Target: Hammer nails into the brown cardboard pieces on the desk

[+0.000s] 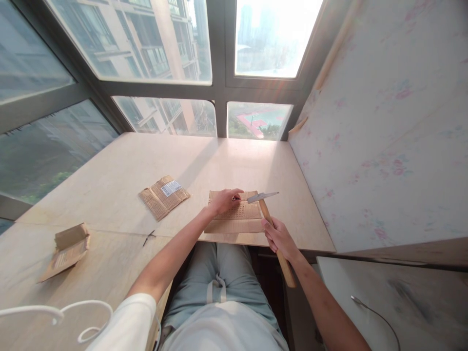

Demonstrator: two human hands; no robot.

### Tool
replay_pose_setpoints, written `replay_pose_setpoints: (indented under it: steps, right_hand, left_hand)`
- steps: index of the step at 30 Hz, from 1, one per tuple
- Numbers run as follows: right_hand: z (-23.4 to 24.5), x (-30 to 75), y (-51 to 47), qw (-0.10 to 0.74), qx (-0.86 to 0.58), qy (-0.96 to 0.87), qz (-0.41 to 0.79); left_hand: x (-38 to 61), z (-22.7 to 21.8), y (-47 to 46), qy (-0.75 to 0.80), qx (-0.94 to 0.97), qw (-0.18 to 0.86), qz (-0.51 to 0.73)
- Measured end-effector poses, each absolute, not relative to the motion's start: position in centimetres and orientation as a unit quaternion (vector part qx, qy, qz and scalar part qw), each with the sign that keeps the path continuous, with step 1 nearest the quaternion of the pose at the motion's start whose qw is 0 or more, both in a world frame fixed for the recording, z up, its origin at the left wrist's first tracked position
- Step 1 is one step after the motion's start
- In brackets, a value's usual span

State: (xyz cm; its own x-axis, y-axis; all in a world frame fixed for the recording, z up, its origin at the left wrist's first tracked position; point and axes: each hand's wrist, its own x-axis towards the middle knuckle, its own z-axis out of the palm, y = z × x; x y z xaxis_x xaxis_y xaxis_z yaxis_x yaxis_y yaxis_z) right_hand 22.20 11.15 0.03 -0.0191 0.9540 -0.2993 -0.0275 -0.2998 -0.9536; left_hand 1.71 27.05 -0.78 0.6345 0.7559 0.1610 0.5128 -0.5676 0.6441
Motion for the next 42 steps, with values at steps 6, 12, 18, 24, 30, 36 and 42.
replay_pose_setpoints:
  steps: [6, 12, 18, 24, 30, 36, 42]
  right_hand:
    - [-0.2, 22.1, 11.2, 0.417, -0.564, -0.413, 0.581]
    - [-0.1, 22.0, 11.2, 0.416, -0.567, -0.411, 0.580]
    - [0.2, 21.6, 11.5, 0.418, -0.563, -0.413, 0.581]
    - [0.7, 21.2, 12.0, 0.421, -0.558, -0.420, 0.579]
    - [0.7, 21.1, 12.2, 0.418, -0.563, -0.422, 0.575]
    - [0.6, 21.0, 12.2, 0.412, -0.573, -0.422, 0.569]
    - [0.7, 20.9, 12.2, 0.408, -0.579, -0.425, 0.564]
  left_hand:
    - [1.6, -1.0, 27.1, 0.367, 0.834, 0.333, 0.242]
    - [1.4, -0.7, 26.6, 0.371, 0.829, 0.335, 0.253]
    - [1.6, -0.9, 26.5, 0.381, 0.817, 0.341, 0.265]
    - [1.5, -1.4, 26.7, 0.379, 0.814, 0.338, 0.282]
    - [1.3, -1.8, 26.7, 0.345, 0.842, 0.289, 0.298]
    - [1.1, -2.5, 26.8, 0.346, 0.836, 0.280, 0.321]
    - [0.6, -2.4, 27.0, 0.321, 0.843, 0.286, 0.323]
